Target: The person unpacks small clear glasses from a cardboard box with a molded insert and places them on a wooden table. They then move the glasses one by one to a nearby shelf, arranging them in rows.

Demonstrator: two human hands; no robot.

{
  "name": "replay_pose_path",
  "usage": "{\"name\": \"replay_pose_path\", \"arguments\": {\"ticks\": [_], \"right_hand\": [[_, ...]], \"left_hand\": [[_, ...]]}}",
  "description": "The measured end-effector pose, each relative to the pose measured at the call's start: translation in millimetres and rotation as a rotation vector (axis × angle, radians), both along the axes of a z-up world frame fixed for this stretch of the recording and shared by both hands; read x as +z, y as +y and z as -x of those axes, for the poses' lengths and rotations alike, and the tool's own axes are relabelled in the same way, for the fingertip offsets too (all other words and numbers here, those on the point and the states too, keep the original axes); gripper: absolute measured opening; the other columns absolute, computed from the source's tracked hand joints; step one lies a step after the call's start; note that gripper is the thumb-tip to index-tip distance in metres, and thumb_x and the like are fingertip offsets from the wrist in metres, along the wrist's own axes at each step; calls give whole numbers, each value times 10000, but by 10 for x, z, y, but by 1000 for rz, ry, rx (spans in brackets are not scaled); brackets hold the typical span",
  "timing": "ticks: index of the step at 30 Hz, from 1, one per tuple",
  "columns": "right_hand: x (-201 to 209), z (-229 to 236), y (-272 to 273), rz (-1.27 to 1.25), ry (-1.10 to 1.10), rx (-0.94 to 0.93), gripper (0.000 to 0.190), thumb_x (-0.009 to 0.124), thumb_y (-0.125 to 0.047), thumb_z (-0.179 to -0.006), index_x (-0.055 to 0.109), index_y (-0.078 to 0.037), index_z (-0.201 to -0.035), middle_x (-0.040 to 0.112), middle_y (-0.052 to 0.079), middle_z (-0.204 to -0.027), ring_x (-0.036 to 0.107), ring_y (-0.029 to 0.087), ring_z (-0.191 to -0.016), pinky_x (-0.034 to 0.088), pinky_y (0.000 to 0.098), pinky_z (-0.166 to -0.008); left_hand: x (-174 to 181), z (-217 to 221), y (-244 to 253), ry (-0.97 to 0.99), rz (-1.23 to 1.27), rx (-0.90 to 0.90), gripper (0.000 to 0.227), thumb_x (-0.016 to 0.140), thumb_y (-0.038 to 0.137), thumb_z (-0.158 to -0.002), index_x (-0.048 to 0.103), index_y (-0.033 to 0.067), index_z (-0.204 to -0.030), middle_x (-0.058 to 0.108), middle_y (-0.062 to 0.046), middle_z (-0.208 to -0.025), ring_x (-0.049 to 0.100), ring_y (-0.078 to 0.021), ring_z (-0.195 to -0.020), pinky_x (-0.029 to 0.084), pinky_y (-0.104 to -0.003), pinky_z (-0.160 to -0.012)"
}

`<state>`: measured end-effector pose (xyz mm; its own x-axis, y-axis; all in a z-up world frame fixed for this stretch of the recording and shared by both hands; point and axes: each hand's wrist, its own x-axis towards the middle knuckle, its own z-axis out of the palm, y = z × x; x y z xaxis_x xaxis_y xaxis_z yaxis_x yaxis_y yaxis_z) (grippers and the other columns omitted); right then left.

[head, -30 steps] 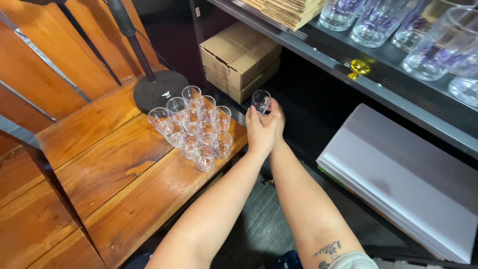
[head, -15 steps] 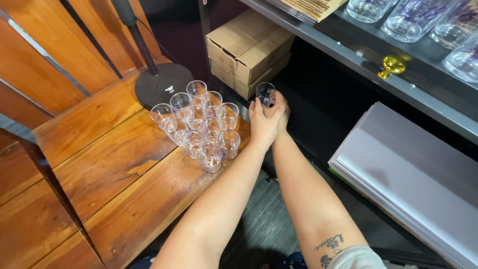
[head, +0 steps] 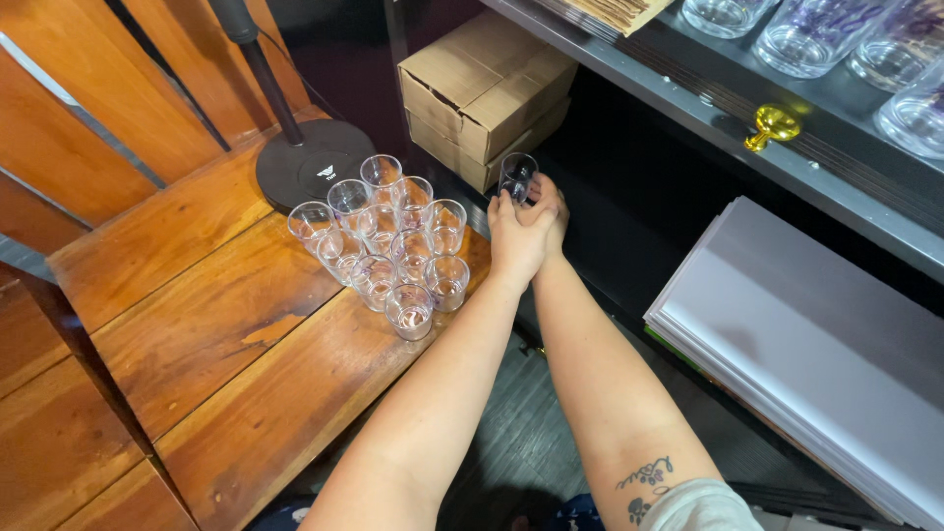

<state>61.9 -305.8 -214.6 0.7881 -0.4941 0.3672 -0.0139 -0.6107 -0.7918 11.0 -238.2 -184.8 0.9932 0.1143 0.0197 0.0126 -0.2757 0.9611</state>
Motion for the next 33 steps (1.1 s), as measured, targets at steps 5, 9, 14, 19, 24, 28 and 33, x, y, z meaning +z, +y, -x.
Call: {"name": "replay_pose_path", "arguments": {"ticks": [5,9,14,19,24,28,33], "right_hand": [[-157,188,-21,-117,-164,-99,669,990,-246,-651,704,-24,-1213,697,155,-1099,740,283,-1021,684,228,-712],[128,786,2,-122,-254,-113,423,937,-239,-749,758,-82,-1099,707,114,-982,761,247,-921,678,230,-666],[197,1523,200,-368,-216,-31,333,869,-155,-788,756,-81,-1093,710,135,-982,746,228,-937,655,270,-798],[221,2114,414,-405,-130,16,240,845,-139,-816,758,-94,-1035,753,118,-955,768,229,-897,642,282,-771],[354,2549,712,-469,-53,182,211,753,-149,-904,753,-114,-1113,753,84,-972,750,192,-921,632,298,-819],[488,2737,911,-436,-44,214,187,741,-91,-926,755,-131,-1109,751,74,-952,747,180,-887,641,299,-772],[541,2740,1042,-439,4,230,245,792,-81,-916,744,-139,-1149,751,58,-938,734,136,-844,636,276,-721]], "left_hand": [[-224,124,-230,-140,-109,129,1136,789,577,-663,418,-6,-1564,386,-283,-1575,453,-386,-1470,406,-374,-1220],[-61,635,-158,-120,-106,41,1138,787,580,-680,397,-15,-1569,379,-280,-1582,436,-383,-1481,394,-380,-1228],[145,1352,25,-90,-100,-53,1142,786,584,-700,374,-24,-1574,372,-276,-1589,417,-379,-1493,380,-387,-1236],[352,1960,356,-43,-96,-122,1146,784,588,-719,352,-34,-1579,365,-273,-1595,397,-375,-1505,367,-393,-1243],[546,2389,813,15,-88,-217,1153,783,593,-744,322,-47,-1585,355,-268,-1603,372,-370,-1520,349,-403,-1253],[739,2603,1126,31,-89,-267,1157,783,595,-756,307,-54,-1588,351,-266,-1607,359,-368,-1527,341,-407,-1258],[906,2707,1382,12,-35,-262,1098,768,527,-802,293,-68,-1593,365,-303,-1592,378,-401,-1507,341,-460,-1255]]}}
